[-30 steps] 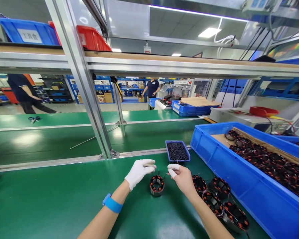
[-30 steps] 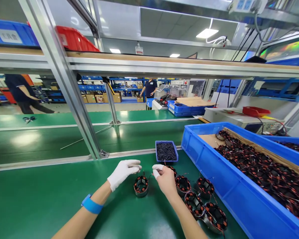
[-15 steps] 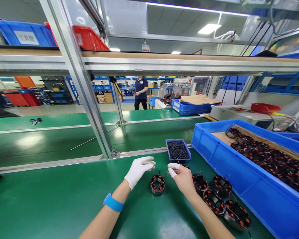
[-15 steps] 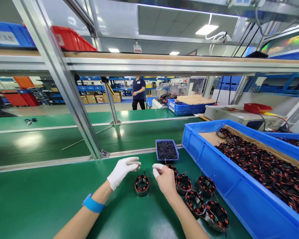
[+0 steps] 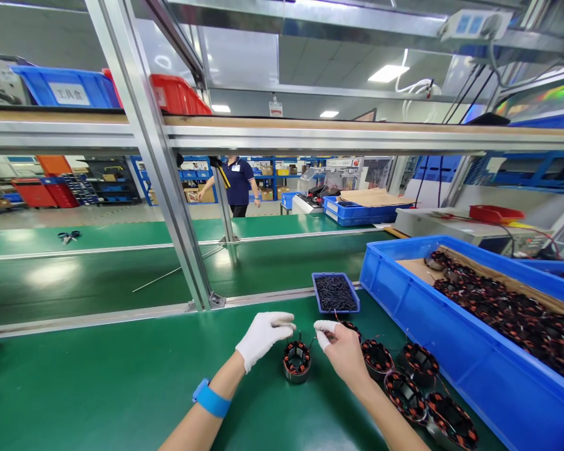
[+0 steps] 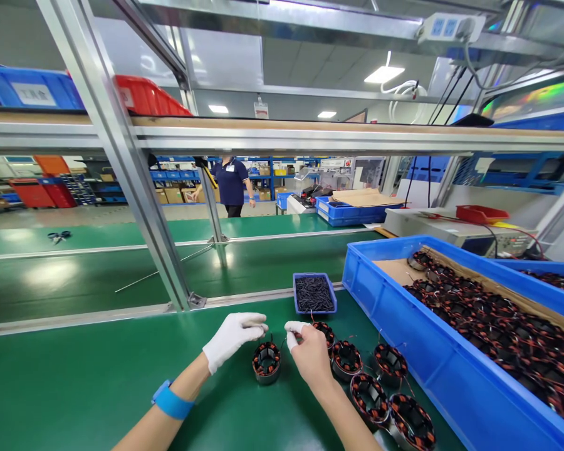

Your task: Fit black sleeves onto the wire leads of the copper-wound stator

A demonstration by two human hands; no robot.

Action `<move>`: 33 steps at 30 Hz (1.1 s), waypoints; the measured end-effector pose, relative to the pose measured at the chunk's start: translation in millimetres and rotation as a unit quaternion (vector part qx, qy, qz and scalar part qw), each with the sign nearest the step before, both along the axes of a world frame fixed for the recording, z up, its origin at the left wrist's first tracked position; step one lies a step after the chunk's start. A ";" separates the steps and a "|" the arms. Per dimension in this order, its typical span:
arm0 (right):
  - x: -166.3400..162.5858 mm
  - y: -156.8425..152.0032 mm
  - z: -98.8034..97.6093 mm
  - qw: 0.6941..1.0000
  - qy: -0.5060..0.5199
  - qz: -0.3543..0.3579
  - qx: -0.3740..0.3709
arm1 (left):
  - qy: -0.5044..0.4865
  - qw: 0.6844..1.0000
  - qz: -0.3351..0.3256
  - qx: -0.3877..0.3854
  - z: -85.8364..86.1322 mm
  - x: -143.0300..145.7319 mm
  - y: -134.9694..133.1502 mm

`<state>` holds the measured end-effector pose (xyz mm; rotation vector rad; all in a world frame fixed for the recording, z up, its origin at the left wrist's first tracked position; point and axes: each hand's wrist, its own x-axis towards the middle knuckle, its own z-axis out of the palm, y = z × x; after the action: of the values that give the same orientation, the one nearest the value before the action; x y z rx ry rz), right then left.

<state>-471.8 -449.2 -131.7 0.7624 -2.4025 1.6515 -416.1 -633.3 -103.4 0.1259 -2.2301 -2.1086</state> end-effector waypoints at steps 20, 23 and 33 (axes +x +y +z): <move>0.5 -7.6 12.4 0.990 -0.005 0.042 0.131 | -0.003 0.999 0.010 0.040 0.0 -1.0 -3.2; 0.2 -13.9 13.3 0.982 0.022 0.048 0.180 | 0.003 0.999 0.013 0.047 -2.1 -2.5 -2.7; -15.1 -20.4 -19.0 0.964 0.023 0.050 0.260 | 0.012 0.996 0.022 0.086 -10.8 -1.7 0.5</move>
<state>-486.9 -469.6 -150.6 0.9907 -2.8353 1.0079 -417.8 -632.8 -114.1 0.1566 -2.0111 -2.2637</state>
